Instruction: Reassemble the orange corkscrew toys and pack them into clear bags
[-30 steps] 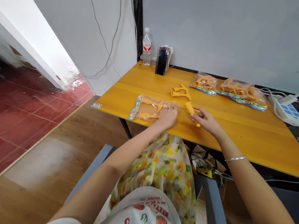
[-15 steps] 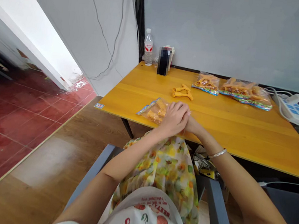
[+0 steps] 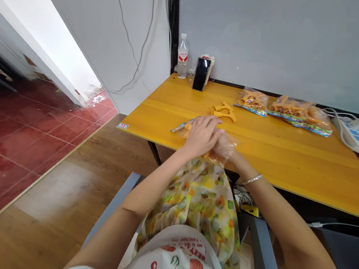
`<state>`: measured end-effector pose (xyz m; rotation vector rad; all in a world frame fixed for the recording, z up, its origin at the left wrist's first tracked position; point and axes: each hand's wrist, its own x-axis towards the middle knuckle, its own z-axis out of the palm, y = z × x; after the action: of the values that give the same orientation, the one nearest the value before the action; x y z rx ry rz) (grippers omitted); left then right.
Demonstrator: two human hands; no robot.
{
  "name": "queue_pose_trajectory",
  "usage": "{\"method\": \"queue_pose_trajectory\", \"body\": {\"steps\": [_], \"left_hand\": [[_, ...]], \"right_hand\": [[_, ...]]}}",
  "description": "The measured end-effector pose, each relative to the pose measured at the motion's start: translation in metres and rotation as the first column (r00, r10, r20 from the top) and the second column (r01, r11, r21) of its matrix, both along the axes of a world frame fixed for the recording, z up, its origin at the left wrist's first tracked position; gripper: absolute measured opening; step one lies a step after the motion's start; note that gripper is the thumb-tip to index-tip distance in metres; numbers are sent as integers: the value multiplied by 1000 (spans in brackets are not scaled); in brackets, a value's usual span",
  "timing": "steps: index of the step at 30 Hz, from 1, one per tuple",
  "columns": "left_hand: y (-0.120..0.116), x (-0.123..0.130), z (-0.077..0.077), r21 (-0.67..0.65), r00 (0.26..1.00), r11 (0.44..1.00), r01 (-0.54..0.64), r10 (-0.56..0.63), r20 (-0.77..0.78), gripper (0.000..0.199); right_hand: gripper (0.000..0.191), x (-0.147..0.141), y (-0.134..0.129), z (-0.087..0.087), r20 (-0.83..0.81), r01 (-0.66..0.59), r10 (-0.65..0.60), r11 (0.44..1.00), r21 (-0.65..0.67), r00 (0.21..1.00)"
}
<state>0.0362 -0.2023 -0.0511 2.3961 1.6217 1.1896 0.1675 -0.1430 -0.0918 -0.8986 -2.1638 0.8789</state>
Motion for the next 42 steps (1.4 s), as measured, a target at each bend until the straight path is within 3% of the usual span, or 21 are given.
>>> {"method": "queue_pose_trajectory", "body": {"steps": [3, 5, 7, 10, 12, 15, 18, 23, 28, 31, 33, 34, 37, 39, 42], "left_hand": [[17, -33, -13, -145, 979, 985, -93, 64, -192, 46], [24, -51, -24, -287, 952, 946, -151, 61, -301, 48], [25, -62, -34, -328, 925, 908, -261, 137, -355, 50], [21, -69, -39, -263, 862, 862, -434, 312, -400, 55], [18, -67, -36, -229, 835, 850, -475, 353, -423, 58], [20, -54, -28, -194, 852, 895, -402, 288, -437, 62], [28, -40, -24, -231, 882, 932, -281, 156, -444, 65], [39, -35, -24, -496, 904, 839, -225, -11, -427, 74], [39, -45, -24, -529, 913, 821, -217, -22, -408, 77], [33, -43, -22, -473, 925, 853, -220, 29, -378, 75], [27, -34, -19, -393, 941, 892, -223, 92, -325, 74], [24, -27, -18, -348, 951, 913, -215, 114, -288, 75], [16, 3, -19, -230, 977, 964, -133, 89, -194, 79], [15, 23, -25, -206, 979, 972, -111, 71, -192, 84], [17, 46, -40, -262, 963, 952, -156, 87, -257, 82]], "right_hand": [[29, 22, 1, 8, 55, -8, 4, 997, 75, 999], [29, 42, 2, 16, 156, -55, 39, 994, 95, 987], [30, 62, 8, 27, 266, -64, 45, 996, 63, 963], [34, 81, 31, 45, 310, 93, -106, 994, 59, 945], [34, 79, 53, 52, 314, 236, -277, 958, 165, 908], [38, 60, 86, 50, 420, 345, -447, 890, 298, 790], [51, 34, 107, 36, 493, 328, -444, 894, 306, 748], [57, 18, 108, 18, 598, 247, -383, 922, 299, 704], [51, 36, 88, 25, 636, 237, -421, 904, 357, 647], [55, 54, 80, 33, 459, 341, -483, 868, 360, 746], [59, 67, 76, 36, 146, 457, -500, 853, 251, 854], [61, 72, 74, 37, -38, 498, -498, 853, 158, 866], [62, 85, 63, 36, -418, 509, -513, 851, -133, 749], [57, 91, 52, 34, -505, 481, -552, 832, -277, 664], [51, 97, 35, 30, -543, 426, -583, 812, -399, 604]]}}
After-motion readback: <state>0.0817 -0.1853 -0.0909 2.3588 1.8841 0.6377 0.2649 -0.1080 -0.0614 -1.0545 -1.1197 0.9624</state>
